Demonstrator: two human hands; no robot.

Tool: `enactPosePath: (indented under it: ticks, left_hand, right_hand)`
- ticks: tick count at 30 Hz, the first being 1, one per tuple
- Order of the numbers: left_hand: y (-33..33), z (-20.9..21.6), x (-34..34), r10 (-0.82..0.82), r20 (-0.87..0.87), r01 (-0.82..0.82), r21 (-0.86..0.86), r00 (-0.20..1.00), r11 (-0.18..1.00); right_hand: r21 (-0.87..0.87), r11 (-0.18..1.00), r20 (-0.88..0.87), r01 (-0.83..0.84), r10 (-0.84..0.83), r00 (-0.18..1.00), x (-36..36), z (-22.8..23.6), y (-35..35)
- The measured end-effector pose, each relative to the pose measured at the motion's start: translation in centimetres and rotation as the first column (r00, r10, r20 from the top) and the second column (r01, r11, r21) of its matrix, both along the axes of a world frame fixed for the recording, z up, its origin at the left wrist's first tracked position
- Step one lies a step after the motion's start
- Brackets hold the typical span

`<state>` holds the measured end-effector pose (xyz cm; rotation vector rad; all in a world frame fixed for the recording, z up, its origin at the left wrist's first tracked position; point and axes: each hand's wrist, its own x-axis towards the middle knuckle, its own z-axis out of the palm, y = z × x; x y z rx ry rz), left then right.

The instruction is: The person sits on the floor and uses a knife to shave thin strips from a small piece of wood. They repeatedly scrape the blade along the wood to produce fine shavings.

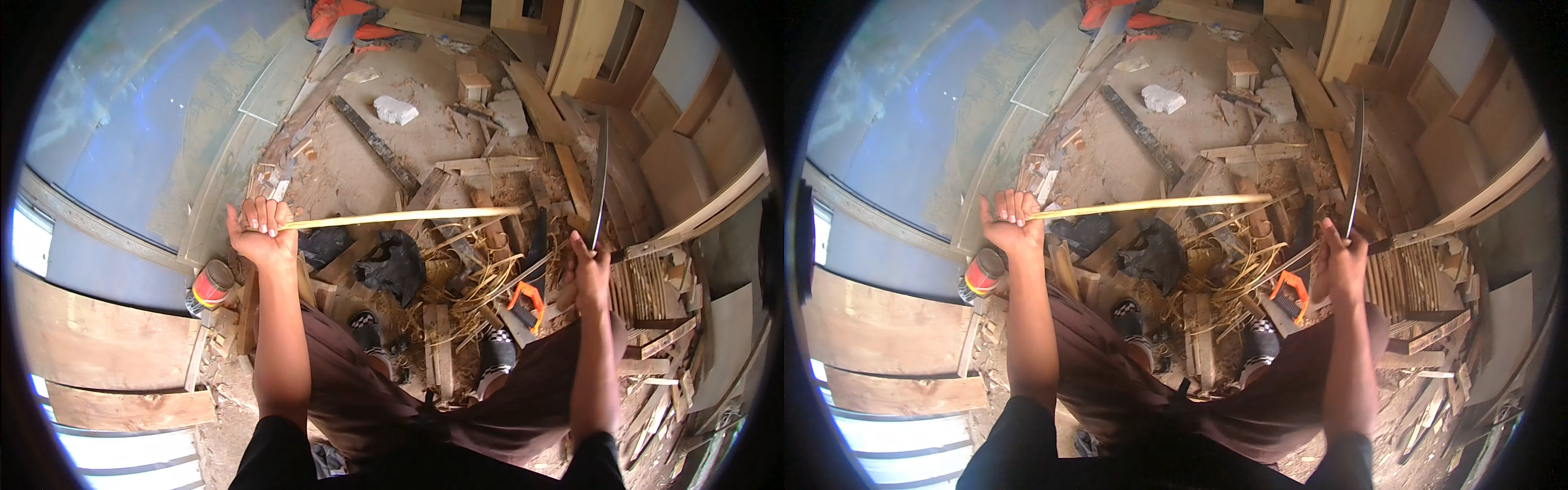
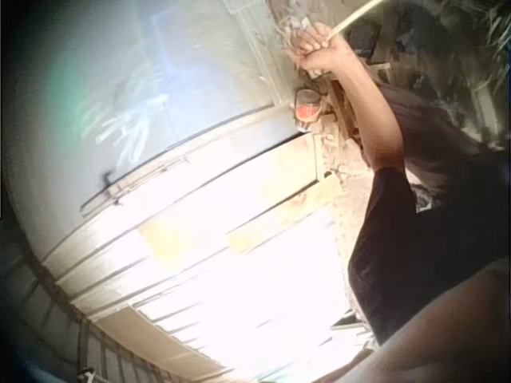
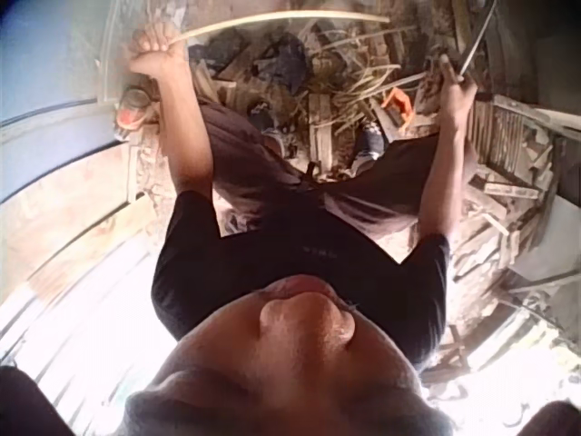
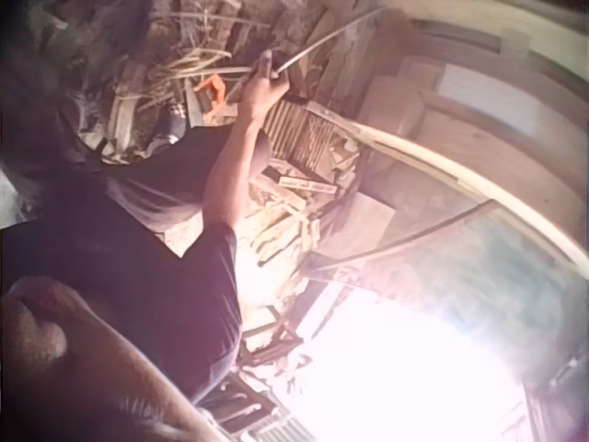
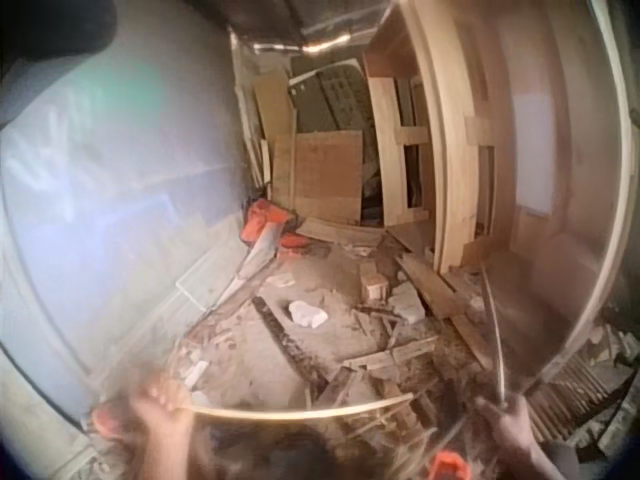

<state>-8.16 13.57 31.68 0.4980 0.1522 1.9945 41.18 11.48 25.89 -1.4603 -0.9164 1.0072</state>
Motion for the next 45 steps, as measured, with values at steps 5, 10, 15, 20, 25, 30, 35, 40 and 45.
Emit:
enactPosePath:
  ticks: [5,10,15,20,25,30,35,40,45]
  left_hand:
    - [2.0,-1.0,-1.2,-0.096,0.119,0.09,0.056,0.988,0.994]
    - [2.2,-1.0,-1.0,-0.143,0.159,0.127,0.106,0.977,0.986]
    - [1.8,-1.2,-1.2,-0.187,0.158,0.166,0.134,0.97,0.977]
    - [1.3,-1.2,-1.5,-0.203,0.121,0.182,0.161,0.972,0.97]
    - [1.2,-1.2,-1.5,-0.163,0.174,0.139,0.139,0.971,0.98]
    - [1.3,-1.2,-1.0,0.001,0.187,0.008,-0.047,0.982,0.999]
    - [2.0,-0.7,0.0,0.112,0.067,-0.087,-0.3,0.991,0.95]
    - [2.0,-0.8,0.9,0.054,-0.219,-0.136,-0.379,0.974,0.915]
    - [1.9,-1.4,0.1,-0.107,-0.339,0.031,-0.22,0.935,0.975]
  right_hand:
    - [-0.049,0.996,-0.218,0.073,-0.082,0.972,-3.6,0.0,1.6]
    - [0.012,1.0,-0.332,0.005,-0.001,0.943,-5.4,0.4,2.6]
    - [0.107,0.994,-0.398,-0.022,0.063,0.915,-6.8,1.2,2.0]
    - [0.164,0.986,-0.494,-0.022,0.102,0.864,-7.5,1.5,2.1]
    - [0.226,0.973,-0.561,-0.053,0.175,0.809,-7.7,1.4,2.0]
    - [0.251,0.963,-0.539,-0.096,0.221,0.813,-7.8,1.6,1.7]
    - [0.305,0.945,-0.516,-0.119,0.269,0.813,-7.6,1.4,1.7]
    - [0.317,0.944,-0.554,-0.091,0.262,0.79,-6.7,0.7,2.0]
    - [0.286,0.957,-0.6,-0.047,0.217,0.77,-6.3,0.5,2.2]
